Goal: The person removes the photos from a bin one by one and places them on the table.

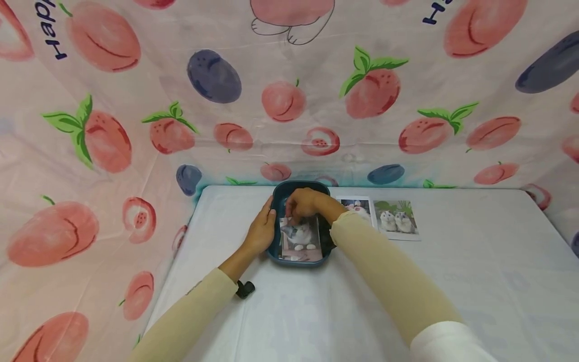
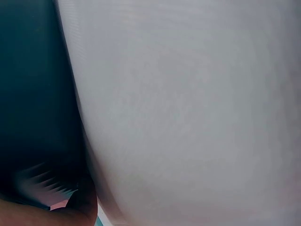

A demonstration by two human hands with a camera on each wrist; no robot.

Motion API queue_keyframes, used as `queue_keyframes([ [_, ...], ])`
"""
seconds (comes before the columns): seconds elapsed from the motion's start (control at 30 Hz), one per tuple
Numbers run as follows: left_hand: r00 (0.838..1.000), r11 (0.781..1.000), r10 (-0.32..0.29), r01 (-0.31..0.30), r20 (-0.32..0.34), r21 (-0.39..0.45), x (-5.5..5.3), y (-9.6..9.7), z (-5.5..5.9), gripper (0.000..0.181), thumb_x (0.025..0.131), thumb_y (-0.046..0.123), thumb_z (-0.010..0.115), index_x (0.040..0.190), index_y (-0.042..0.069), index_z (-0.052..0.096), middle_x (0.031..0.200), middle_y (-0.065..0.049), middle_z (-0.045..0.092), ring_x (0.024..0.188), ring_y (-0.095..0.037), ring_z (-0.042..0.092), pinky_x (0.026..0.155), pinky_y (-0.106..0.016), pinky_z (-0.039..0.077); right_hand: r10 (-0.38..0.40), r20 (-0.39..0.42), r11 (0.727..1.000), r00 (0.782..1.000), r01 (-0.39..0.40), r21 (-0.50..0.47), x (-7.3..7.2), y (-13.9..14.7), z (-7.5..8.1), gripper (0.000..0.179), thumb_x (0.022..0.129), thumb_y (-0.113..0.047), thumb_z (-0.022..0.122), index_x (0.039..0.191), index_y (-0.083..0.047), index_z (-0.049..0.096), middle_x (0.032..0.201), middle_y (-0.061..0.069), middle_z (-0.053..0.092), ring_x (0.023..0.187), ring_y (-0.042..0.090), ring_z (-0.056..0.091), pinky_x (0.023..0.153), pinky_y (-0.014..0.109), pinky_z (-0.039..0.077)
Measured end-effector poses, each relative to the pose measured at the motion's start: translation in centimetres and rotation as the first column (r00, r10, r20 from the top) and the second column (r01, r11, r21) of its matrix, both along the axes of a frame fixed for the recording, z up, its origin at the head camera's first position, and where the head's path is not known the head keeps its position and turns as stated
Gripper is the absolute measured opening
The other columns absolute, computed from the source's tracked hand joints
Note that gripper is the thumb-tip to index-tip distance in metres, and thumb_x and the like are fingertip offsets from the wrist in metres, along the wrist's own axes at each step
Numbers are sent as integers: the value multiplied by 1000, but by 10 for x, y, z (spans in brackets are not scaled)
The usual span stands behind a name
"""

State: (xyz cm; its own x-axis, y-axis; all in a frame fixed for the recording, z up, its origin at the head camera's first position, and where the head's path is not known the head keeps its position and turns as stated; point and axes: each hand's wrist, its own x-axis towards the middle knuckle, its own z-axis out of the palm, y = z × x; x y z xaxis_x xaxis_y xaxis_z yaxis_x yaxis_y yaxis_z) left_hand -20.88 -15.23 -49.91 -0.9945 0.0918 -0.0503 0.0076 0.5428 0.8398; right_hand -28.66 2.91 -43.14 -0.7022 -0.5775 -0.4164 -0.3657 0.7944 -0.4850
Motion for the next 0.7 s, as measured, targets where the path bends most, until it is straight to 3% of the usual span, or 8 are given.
queue_keyframes([
  [0.2,1000,1000,6,-6,7,-23,1,0,1,54,113,31,33,165,23,21,167,-10,31,155,-31,28,126,-52,23,64,-16,998,998,-64,18,8,8,12,32,90,-11,78,118,-27,78,106,-1,75,99,17,66,89,32,57],
  [0.37,1000,1000,7,-6,25,-19,2,1,2,54,113,33,32,165,22,21,168,-8,30,155,-30,28,127,-51,22,95,-17,995,995,-95,15,13,15,17,34,89,-11,79,119,-26,78,118,0,75,111,17,66,99,36,56],
  [0.7,1000,1000,12,-12,13,-21,3,3,3,54,113,32,33,164,21,23,167,-11,32,154,-32,29,126,-52,23,111,-1,994,994,-111,-8,19,26,16,43,91,-10,77,129,-29,73,97,-1,72,85,13,63,73,25,55],
])
